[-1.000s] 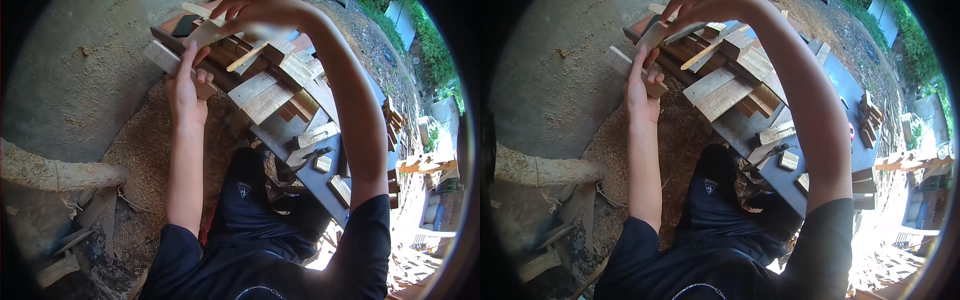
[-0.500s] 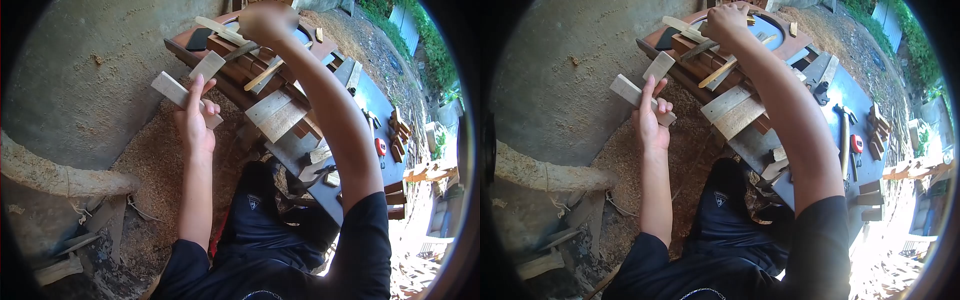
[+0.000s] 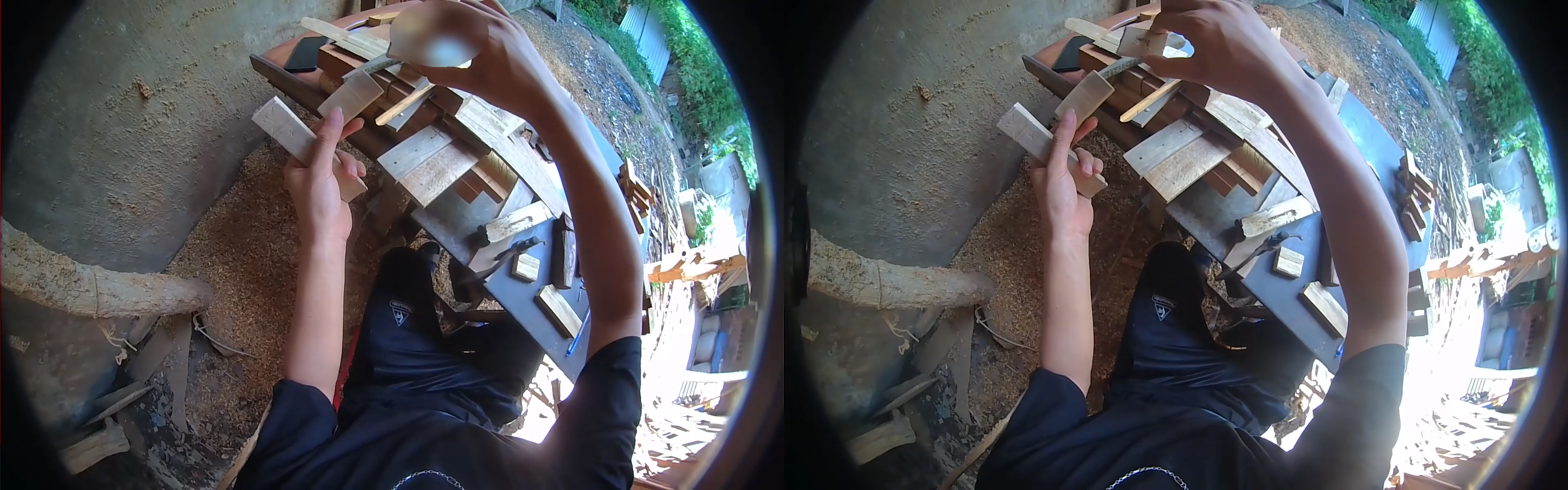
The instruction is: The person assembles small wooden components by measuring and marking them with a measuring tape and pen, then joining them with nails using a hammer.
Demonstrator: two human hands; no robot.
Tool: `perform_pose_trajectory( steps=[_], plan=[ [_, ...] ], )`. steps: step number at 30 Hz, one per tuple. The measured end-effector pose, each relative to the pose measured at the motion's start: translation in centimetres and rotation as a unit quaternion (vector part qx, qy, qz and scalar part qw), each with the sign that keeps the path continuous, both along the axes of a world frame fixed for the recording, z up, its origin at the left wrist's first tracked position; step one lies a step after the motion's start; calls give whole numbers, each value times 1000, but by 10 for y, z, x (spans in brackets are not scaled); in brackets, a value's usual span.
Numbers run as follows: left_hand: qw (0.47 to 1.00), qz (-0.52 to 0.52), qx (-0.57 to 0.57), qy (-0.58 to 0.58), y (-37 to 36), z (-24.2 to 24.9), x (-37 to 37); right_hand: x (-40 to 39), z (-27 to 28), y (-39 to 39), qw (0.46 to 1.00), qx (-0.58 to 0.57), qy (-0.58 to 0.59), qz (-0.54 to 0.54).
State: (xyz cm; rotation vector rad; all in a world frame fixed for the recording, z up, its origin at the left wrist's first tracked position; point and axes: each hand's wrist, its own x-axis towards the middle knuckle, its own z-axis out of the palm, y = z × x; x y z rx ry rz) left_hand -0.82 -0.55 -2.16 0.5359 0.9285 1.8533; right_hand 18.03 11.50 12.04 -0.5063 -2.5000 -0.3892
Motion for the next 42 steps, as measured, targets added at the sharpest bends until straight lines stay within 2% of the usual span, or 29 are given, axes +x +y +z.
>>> perform_pose_trajectory(
  steps=[1,4,5,6,7,8,11,14,16,19,21,22,25,29,30,32,33,36,37,39,42],
  plan=[
    [1000,-2,1,5,-3,1,2,6,7,-9,999,-20,-33,-35],
    [1000,-3,9,15,-10,3,4,29,17,-19,999,-1,-9,-52],
    [1000,-3,12,17,-13,3,5,37,24,-24,996,-64,5,-55],
    [1000,-5,16,24,-16,5,7,44,25,-27,997,-48,34,-55],
    [999,-5,20,31,-18,7,8,50,25,-30,993,-86,55,-67],
    [999,-4,25,39,-21,10,8,57,25,-33,986,-122,76,-78],
    [996,11,56,74,-27,16,16,86,-1,-37,980,-122,70,-143],
    [993,0,70,98,-46,22,24,116,3,-97,983,-88,52,-154],
    [989,-43,76,123,-66,26,29,145,-4,-147,971,-101,113,-182],
    [969,-145,109,169,-98,25,55,197,-45,-239,920,-204,231,-242],
    [943,-227,128,207,-115,16,89,228,-80,-304,864,-248,273,-342],
    [941,-260,108,187,-123,13,118,240,-98,-333,834,-269,284,-390],
    [885,-413,47,208,-140,2,186,269,-142,-404,747,-288,273,-533],
    [824,-512,27,243,-141,-28,259,305,-157,-449,667,-292,273,-629],
    [816,-525,23,242,-142,-33,271,315,-160,-453,671,-267,266,-639],
    [809,-538,7,234,-146,-37,288,332,-170,-457,680,-222,250,-652],
    [811,-538,-2,228,-149,-39,295,342,-175,-456,672,-244,251,-652],
    [815,-540,-29,210,-155,-38,306,347,-183,-444,716,-147,200,-653],
    [815,-539,-38,207,-156,-39,309,346,-181,-439,731,-150,188,-639],
    [813,-546,-54,197,-157,-40,312,330,-171,-431,747,-228,301,-546],
    [811,-546,-67,199,-163,-39,319,314,-171,-417,727,-338,438,-407]
  ],
)
